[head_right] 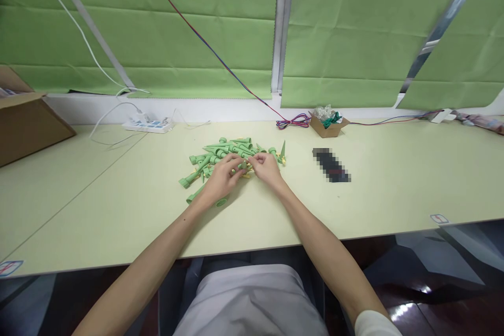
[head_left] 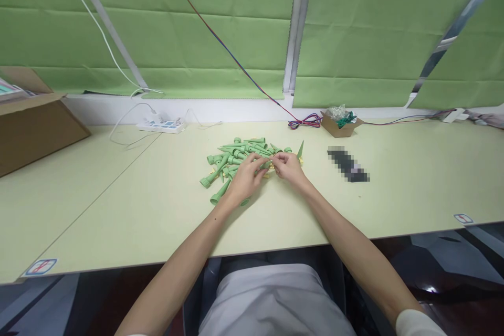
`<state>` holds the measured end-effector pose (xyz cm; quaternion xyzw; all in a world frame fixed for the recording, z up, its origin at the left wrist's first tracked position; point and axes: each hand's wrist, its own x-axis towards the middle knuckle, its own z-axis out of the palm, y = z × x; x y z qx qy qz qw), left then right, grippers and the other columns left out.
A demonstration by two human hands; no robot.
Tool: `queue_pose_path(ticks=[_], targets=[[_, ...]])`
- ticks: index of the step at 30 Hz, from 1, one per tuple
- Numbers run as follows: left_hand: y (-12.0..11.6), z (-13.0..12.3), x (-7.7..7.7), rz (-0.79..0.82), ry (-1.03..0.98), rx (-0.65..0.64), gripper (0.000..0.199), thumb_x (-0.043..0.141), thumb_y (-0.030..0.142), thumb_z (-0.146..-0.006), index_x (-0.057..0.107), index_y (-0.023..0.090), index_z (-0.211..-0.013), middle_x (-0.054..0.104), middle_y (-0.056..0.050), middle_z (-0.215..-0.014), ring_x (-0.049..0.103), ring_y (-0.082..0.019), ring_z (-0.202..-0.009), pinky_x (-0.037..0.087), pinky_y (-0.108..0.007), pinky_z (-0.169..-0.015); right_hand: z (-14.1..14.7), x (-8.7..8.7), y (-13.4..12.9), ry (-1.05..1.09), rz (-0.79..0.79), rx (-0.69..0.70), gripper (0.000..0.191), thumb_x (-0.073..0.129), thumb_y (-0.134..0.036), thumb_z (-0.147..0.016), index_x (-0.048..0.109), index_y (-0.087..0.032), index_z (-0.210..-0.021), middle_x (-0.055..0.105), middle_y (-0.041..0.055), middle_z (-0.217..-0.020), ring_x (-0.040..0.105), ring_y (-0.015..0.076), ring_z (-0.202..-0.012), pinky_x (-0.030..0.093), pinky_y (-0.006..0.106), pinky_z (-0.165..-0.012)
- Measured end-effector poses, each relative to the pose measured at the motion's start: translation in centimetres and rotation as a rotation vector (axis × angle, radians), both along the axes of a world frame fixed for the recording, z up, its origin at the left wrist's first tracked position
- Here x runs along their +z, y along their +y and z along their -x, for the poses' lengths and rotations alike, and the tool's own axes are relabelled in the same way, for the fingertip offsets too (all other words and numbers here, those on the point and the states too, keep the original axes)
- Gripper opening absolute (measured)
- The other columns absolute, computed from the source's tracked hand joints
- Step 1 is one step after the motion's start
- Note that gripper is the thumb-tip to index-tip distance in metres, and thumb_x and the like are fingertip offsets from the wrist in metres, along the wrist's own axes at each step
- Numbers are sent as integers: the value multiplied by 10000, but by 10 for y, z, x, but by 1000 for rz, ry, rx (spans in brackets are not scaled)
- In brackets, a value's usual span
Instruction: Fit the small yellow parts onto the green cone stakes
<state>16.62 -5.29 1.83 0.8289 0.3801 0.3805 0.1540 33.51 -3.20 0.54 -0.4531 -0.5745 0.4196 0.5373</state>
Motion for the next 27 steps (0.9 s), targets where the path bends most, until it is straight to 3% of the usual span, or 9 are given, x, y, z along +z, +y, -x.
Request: queue_pose_path(ticks=[6, 10, 12, 15, 20, 23, 27], targets=[[-1, -1, 1, 29, -33, 52, 265, 532, 164, -918, 690, 226, -1122, 595, -68, -1127, 602, -136, -750, 519, -304, -731, 0, 1, -1, 65, 27, 19, 495, 746, -650, -701, 566, -194, -626, 426, -52, -462, 344, 83, -387, 230, 238, -404], [0, -3, 3, 103, -133, 130, 377, 584, 165, -877, 579, 205, -1252, 605, -87, -1167, 638, -143, -762, 532, -303, -704, 1, 2, 0, 131, -7, 1, 512, 752, -664, -684, 562, -191, -634, 452, -45, -475, 356, 82, -393, 235, 244, -401], [0, -4, 5, 204, -216, 169, 366, 624, 219, -866, 552, 187, -1224, 626, -83, -1100, 645, -147, -716, 531, -301, -648, 1, 3, -1, 167, -29, -11, 513, 745, -670, -686, 562, -193, -647, 463, -44, -485, 360, 81, -396, 247, 246, -399], [0, -5, 10, 466, -386, 139, 238, 633, 385, -890, 593, 165, -970, 646, -76, -959, 646, -161, -650, 517, -295, -554, 0, 4, -1, 189, -70, -24, 501, 735, -665, -703, 569, -193, -670, 467, -43, -500, 368, 82, -413, 264, 244, -404], [-3, -5, 19, 925, -589, 31, 503, 629, 619, -861, 648, 124, -774, 650, -92, -790, 641, -163, -625, 516, -286, -532, 0, 4, -2, 154, -126, -15, 469, 704, -638, -753, 575, -192, -689, 484, -33, -542, 390, 91, -456, 292, 246, -422], [-4, -5, 20, 1023, -604, -7, 529, 675, 640, -816, 666, 118, -731, 651, -91, -741, 622, -144, -596, 489, -266, -517, 1, 5, -4, 134, -154, 7, 454, 698, -628, -768, 596, -188, -717, 498, -30, -559, 408, 97, -472, 315, 248, -436], [-3, -5, 18, 995, -630, -80, 493, 761, 602, -751, 668, 120, -710, 647, -67, -722, 590, -118, -585, 461, -246, -524, 3, 5, -6, 99, -136, 50, 470, 698, -650, -756, 604, -190, -738, 514, -28, -557, 415, 101, -462, 323, 254, -438]])
